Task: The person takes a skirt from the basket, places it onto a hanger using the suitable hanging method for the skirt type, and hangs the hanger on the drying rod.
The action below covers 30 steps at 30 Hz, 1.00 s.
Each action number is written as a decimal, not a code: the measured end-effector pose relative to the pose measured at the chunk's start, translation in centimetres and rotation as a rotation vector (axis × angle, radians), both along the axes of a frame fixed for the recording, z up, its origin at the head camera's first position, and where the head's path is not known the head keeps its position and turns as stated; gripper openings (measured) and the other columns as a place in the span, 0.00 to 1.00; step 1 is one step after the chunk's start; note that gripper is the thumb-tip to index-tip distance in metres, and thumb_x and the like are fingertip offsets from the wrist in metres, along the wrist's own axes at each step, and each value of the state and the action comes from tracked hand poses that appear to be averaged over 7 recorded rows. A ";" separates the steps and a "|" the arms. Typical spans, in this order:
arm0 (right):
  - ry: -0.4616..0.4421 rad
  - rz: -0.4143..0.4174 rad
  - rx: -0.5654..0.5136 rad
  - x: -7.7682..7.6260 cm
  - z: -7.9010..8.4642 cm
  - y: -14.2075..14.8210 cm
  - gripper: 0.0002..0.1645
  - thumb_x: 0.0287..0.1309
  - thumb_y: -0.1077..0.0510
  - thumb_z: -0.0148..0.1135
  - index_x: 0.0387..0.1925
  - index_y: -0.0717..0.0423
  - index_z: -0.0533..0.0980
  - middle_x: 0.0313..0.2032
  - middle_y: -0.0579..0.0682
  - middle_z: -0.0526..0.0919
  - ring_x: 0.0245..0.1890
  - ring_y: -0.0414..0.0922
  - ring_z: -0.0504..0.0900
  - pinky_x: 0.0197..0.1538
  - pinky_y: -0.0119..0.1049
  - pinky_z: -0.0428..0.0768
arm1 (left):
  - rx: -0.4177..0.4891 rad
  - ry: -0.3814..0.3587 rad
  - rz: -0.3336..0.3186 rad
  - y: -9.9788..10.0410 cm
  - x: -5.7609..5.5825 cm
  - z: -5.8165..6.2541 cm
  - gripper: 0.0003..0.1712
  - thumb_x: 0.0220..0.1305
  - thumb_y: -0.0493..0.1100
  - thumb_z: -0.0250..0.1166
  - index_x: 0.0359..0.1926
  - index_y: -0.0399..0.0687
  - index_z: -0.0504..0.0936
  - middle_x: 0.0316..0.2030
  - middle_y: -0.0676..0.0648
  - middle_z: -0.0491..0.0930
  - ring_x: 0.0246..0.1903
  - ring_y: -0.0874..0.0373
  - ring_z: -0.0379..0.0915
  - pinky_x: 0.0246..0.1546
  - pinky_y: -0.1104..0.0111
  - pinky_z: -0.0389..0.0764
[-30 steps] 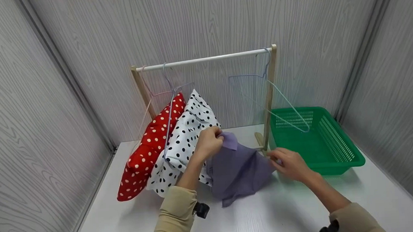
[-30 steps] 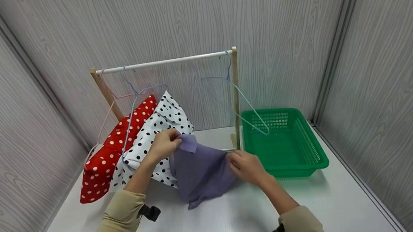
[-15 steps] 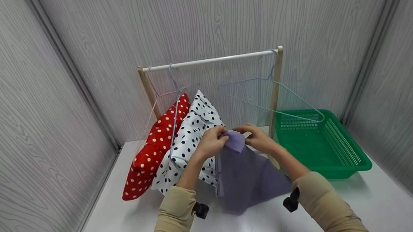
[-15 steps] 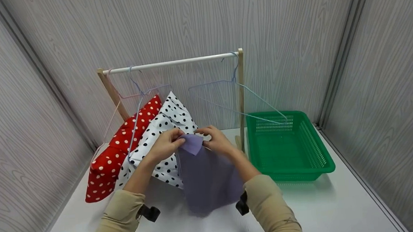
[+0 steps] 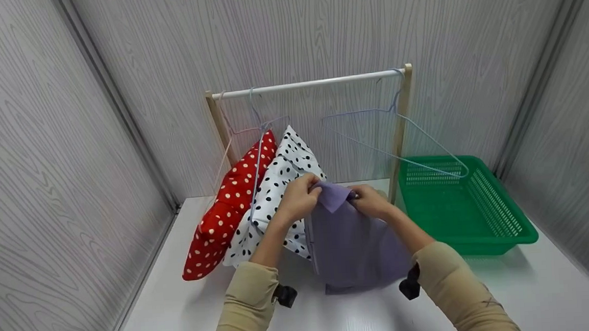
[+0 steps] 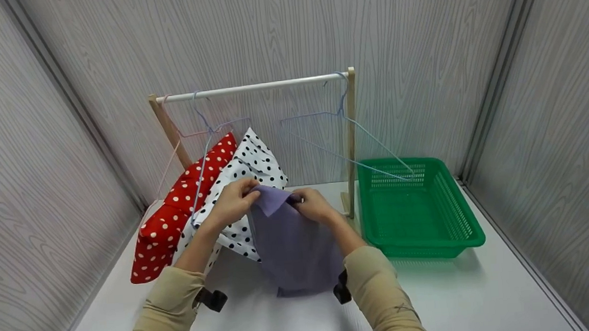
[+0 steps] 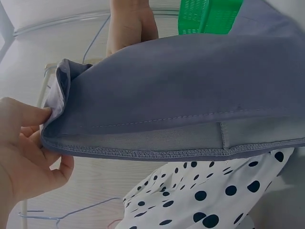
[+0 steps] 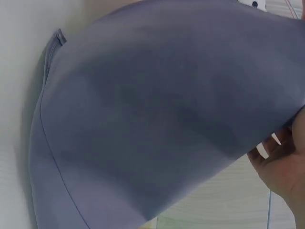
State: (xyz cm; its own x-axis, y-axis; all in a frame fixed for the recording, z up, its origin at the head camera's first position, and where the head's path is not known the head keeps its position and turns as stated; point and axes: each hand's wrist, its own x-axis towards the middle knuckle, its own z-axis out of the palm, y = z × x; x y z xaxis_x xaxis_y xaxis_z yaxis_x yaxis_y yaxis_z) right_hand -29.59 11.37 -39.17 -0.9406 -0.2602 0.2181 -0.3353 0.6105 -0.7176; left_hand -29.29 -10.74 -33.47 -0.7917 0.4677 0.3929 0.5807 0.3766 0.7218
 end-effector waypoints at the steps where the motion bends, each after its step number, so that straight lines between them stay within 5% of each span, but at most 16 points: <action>1: 0.015 -0.029 -0.010 0.0 0.2 0.3 0.06 0.55 0.70 0.48 0.32 0.63 0.73 0.29 0.48 0.73 0.30 0.42 0.69 0.35 0.37 0.67 | -0.002 0.004 0.016 -0.1 -0.1 0.0 0.06 0.61 0.33 0.56 0.38 0.36 0.77 0.31 0.43 0.77 0.31 0.53 0.72 0.34 0.64 0.73; 5: 0.119 -0.122 -0.053 0.1 1.2 1.1 0.09 0.58 0.69 0.48 0.37 0.64 0.75 0.30 0.51 0.75 0.30 0.44 0.70 0.35 0.38 0.69 | 0.003 0.033 0.078 -0.3 -0.5 0.0 0.07 0.61 0.34 0.56 0.38 0.36 0.77 0.33 0.41 0.79 0.32 0.51 0.74 0.36 0.62 0.74; 12: 0.253 -0.120 -0.021 0.2 2.3 1.4 0.09 0.55 0.69 0.55 0.36 0.64 0.79 0.33 0.55 0.82 0.32 0.47 0.78 0.36 0.40 0.74 | -0.003 0.057 0.240 -1.2 -1.5 0.0 0.07 0.61 0.35 0.56 0.39 0.39 0.79 0.34 0.42 0.81 0.33 0.50 0.76 0.37 0.58 0.74; 17: 0.185 -0.040 -0.107 0.4 1.9 0.7 0.10 0.55 0.70 0.55 0.38 0.67 0.80 0.33 0.57 0.83 0.30 0.44 0.77 0.33 0.33 0.74 | -0.043 0.076 0.341 -1.7 -2.0 0.4 0.07 0.61 0.37 0.56 0.38 0.40 0.79 0.33 0.42 0.82 0.33 0.47 0.77 0.36 0.56 0.74; 22: -0.009 0.089 -0.199 1.8 1.6 -0.9 0.06 0.59 0.67 0.55 0.34 0.69 0.76 0.25 0.48 0.76 0.24 0.38 0.71 0.28 0.32 0.71 | -0.053 0.101 0.406 -1.7 -2.2 1.2 0.08 0.61 0.38 0.57 0.39 0.42 0.80 0.34 0.42 0.82 0.35 0.46 0.78 0.37 0.54 0.74; 26: -0.112 0.118 -0.165 2.1 -1.2 -1.4 0.03 0.54 0.68 0.58 0.28 0.68 0.73 0.21 0.44 0.72 0.22 0.40 0.70 0.27 0.35 0.73 | -0.056 0.121 0.423 -1.7 -2.0 1.6 0.07 0.60 0.39 0.58 0.37 0.43 0.81 0.33 0.44 0.82 0.34 0.46 0.78 0.36 0.55 0.74; 30: -0.061 0.114 -0.078 1.5 -5.2 -0.6 0.05 0.50 0.67 0.62 0.23 0.63 0.74 0.19 0.41 0.72 0.20 0.37 0.68 0.26 0.31 0.69 | -0.036 0.146 0.422 -2.0 -2.1 1.8 0.07 0.59 0.38 0.58 0.36 0.42 0.81 0.31 0.44 0.82 0.33 0.46 0.78 0.36 0.55 0.74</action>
